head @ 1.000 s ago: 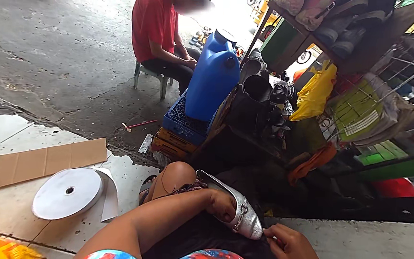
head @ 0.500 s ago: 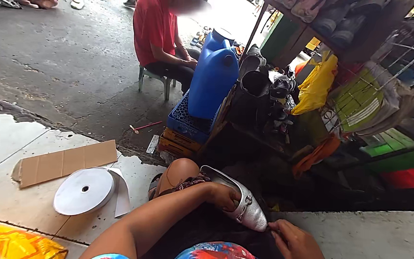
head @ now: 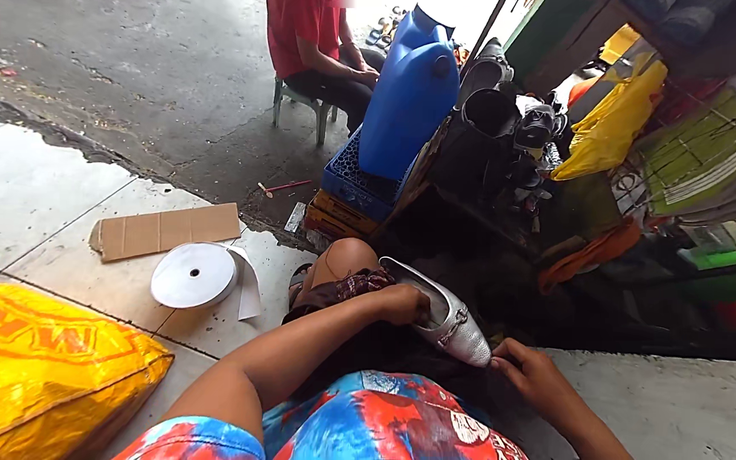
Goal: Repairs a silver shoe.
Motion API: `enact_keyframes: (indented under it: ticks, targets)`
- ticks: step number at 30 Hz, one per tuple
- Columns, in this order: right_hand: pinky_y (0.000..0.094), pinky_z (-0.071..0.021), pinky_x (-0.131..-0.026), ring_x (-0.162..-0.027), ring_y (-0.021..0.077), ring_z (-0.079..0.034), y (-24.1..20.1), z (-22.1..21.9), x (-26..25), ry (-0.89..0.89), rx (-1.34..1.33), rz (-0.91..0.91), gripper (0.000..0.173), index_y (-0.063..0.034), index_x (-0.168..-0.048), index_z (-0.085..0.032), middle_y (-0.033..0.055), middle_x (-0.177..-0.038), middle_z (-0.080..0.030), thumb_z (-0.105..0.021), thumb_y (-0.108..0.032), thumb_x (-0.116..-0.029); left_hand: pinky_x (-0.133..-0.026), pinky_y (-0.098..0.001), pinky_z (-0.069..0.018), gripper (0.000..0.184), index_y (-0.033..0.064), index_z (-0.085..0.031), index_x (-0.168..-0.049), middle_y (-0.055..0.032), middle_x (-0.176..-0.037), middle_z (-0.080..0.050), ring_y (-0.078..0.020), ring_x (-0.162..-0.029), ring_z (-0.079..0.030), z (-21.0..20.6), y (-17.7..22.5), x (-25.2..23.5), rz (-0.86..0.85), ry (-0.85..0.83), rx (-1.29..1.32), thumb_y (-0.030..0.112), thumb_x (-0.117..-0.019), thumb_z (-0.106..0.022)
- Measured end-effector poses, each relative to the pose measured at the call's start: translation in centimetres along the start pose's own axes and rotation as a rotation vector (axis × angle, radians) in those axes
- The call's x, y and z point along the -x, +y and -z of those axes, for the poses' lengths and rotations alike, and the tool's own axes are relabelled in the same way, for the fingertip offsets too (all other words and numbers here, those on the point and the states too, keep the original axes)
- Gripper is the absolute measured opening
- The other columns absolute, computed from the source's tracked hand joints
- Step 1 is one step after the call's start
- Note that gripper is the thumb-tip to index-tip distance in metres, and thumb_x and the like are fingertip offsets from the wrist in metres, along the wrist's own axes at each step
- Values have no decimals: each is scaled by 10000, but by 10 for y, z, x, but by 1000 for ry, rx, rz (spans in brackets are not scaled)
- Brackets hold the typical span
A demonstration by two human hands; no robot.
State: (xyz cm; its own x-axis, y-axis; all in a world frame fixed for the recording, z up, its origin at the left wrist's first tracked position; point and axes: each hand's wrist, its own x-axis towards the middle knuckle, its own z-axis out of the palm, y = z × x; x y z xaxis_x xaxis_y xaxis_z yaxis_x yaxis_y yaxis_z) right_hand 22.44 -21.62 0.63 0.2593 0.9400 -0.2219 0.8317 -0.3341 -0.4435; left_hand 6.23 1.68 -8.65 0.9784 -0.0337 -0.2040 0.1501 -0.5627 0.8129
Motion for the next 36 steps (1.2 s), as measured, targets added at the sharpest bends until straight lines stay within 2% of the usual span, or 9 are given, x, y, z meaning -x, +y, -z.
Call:
enact_keyframes:
  ticks: [3, 8, 13, 16, 20, 23, 25, 27, 36]
  targets:
    - [448, -569, -625, -632, 279, -681, 14, -10, 11, 184, 109, 27, 179, 68, -873, -708, 167, -715, -688, -691, -104, -920, -988, -612, -447, 268, -77, -678, -1135, -273, -1128, -673, -433, -1118, -630, 0, 1, 0, -12, -12, -1, 120, -1054, -515]
    - [457, -508, -540, -546, 275, -610, 18, -17, 18, 234, 193, -37, 331, 62, -780, -669, 148, -604, -602, -661, -222, -951, -989, -602, -448, 267, -69, -675, -1140, -263, -1147, -667, -422, -1128, -627, 0, 1, -1, -22, -29, -22, 118, -1059, -502]
    - [533, -422, -466, -478, 335, -527, 55, 10, 39, 349, 350, -215, 688, 49, -661, -569, 154, -522, -488, -500, -538, -1012, -990, -601, -452, 261, -67, -682, -1138, -260, -1136, -674, -414, -1114, -633, 8, -3, 1, 9, 3, 16, 127, -1051, -531]
    - [659, -458, -578, -644, 478, -626, 57, 30, 42, 318, 387, -426, 688, 98, -790, -636, 271, -664, -600, -502, -531, -1034, -1001, -562, -457, 266, -61, -682, -1169, -246, -1145, -679, -371, -1113, -637, 10, -3, 3, 21, 20, 95, 128, -1056, -533]
    - [708, -457, -728, -843, 533, -646, 47, 35, 37, 237, 294, -637, 654, 111, -905, -657, 334, -828, -645, -531, -516, -1041, -959, -542, -514, 249, -35, -718, -1104, -201, -1044, -717, -324, -1010, -689, 0, -15, 2, 17, 115, 103, 179, -1036, -609]
    - [611, -447, -552, -607, 412, -588, 38, 15, 43, 216, 166, -386, 614, 50, -739, -604, 209, -622, -555, -568, -494, -1022, -796, -546, -522, 248, -47, -695, -931, -180, -847, -675, -305, -813, -660, -3, -17, 4, 29, 214, 74, 186, -1005, -652]
    - [478, -420, -476, -503, 250, -518, 32, -4, 44, 167, 50, -140, 602, -36, -646, -569, 74, -539, -482, -569, -535, -984, -823, -596, -523, 183, -63, -688, -907, -215, -875, -684, -364, -865, -680, -6, -12, 4, 42, 221, -24, 100, -977, -643]
    - [423, -420, -475, -495, 180, -507, 25, -20, 43, 40, -37, -31, 586, -87, -614, -560, 15, -524, -469, -593, -561, -957, -844, -633, -516, 157, -75, -671, -909, -249, -924, -681, -422, -929, -682, -7, -5, 6, 86, 192, -166, 64, -963, -621]
    - [474, -440, -551, -581, 227, -560, 31, -43, 44, -404, -111, -117, 585, -84, -650, -607, 44, -571, -522, -651, -591, -939, -802, -651, -506, 295, -75, -640, -890, -264, -954, -666, -454, -919, -672, 10, 4, 24, 192, 180, -442, 175, -1033, -579]
